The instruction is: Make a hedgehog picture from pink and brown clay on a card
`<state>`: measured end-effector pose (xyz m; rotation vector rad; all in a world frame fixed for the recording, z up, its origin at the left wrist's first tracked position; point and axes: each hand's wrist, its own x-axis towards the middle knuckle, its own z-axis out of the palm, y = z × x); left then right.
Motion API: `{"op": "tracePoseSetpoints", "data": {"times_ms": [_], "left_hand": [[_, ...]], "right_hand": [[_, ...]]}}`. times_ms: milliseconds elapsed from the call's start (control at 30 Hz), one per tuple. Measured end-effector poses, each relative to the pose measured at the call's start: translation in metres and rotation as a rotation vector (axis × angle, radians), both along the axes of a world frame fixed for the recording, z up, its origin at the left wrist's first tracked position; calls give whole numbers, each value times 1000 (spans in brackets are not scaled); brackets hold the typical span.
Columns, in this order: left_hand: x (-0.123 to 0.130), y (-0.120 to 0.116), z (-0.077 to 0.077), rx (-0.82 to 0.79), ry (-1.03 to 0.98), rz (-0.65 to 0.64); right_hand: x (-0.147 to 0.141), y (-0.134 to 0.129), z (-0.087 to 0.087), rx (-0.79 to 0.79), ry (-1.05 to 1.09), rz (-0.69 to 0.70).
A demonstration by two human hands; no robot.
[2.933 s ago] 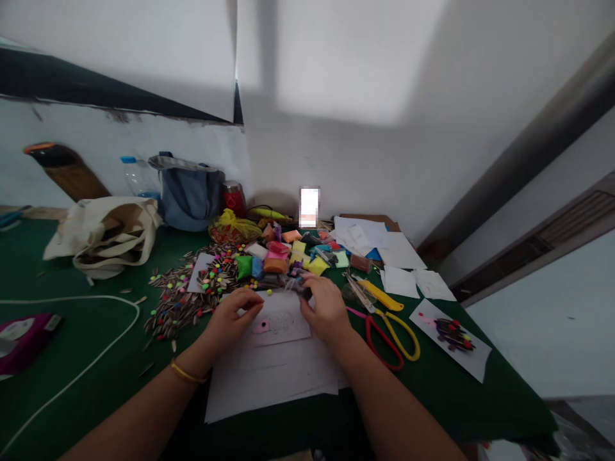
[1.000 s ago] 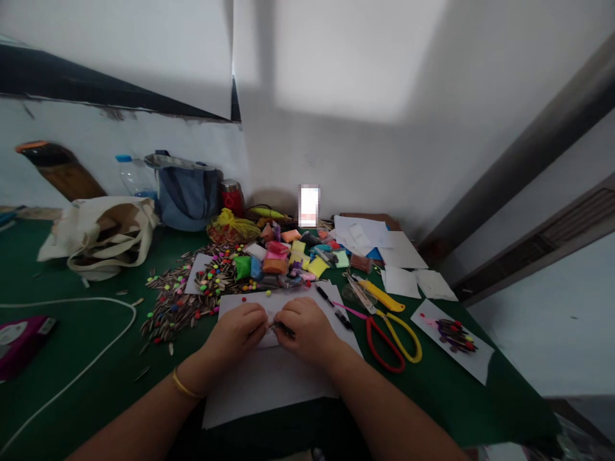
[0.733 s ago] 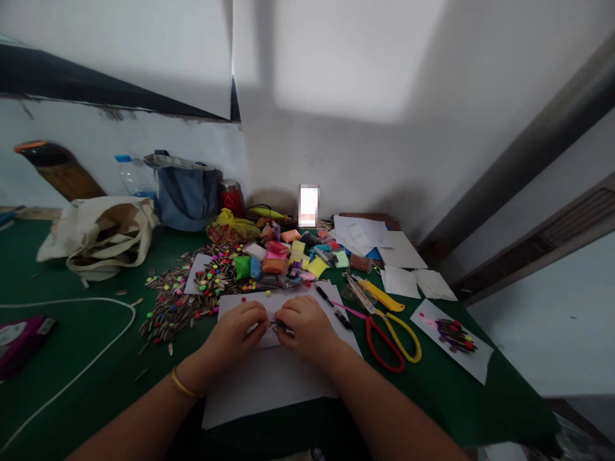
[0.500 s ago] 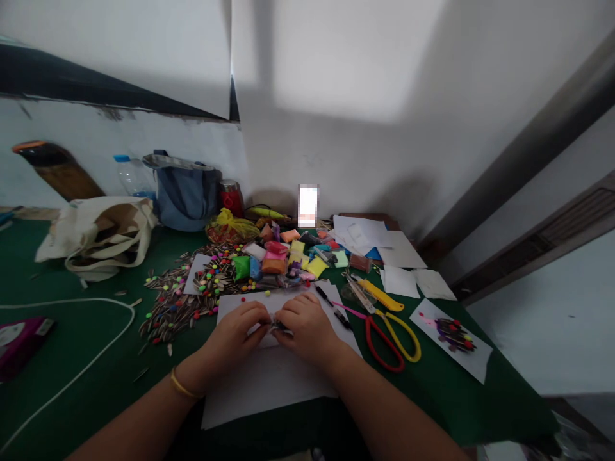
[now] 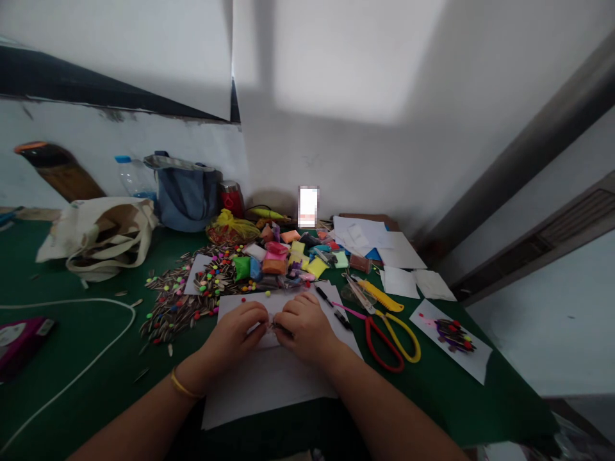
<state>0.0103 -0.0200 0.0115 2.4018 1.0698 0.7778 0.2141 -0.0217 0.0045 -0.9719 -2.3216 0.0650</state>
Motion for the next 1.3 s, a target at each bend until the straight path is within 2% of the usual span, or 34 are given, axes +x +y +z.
{"op": "tracePoseSetpoints", "data": {"times_ms": [200, 867, 1300], "left_hand": [[-1, 1, 0, -19, -66, -7], [-1, 2, -3, 25, 42, -26], [-1, 0, 1, 5, -46, -46]], "right_hand": [[2, 0, 1, -11, -21, -4], [-5, -6, 4, 64, -64, -29], [-5, -6, 5, 73, -59, -36]]}}
